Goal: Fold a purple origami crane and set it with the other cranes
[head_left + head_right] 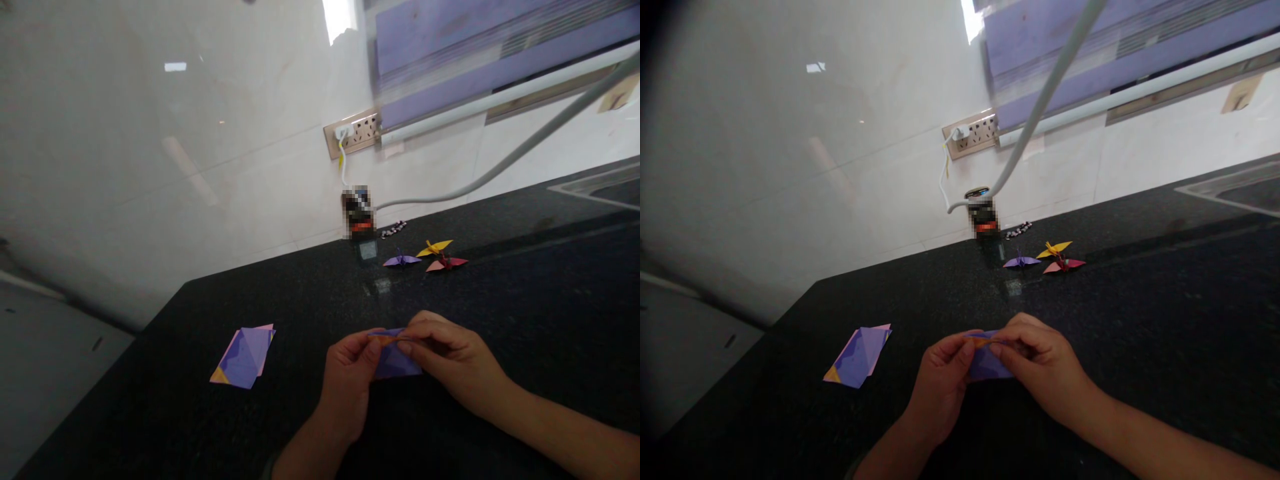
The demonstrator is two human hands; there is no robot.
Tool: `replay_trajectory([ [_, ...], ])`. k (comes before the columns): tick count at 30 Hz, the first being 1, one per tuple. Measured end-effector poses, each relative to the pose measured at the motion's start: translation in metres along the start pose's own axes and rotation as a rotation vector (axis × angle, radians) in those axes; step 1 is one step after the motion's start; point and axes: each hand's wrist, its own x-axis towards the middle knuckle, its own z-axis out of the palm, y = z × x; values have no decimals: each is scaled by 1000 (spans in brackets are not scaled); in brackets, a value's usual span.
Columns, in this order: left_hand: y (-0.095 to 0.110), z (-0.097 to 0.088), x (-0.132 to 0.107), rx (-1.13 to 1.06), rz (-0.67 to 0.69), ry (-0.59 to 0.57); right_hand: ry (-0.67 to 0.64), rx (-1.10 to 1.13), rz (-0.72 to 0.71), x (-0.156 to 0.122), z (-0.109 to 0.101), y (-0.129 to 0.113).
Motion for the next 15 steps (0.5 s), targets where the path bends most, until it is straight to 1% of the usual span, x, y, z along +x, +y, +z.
replay_trajectory([
  [5,1,0,-1,-22,3,9,16,1,70,0,0,-1],
  [10,0,0,0,-21,7,18,12,-4,70,0,0,-1],
  [15,-2,-1,0,12,2,29,-15,-69,53,0,-1,-2],
])
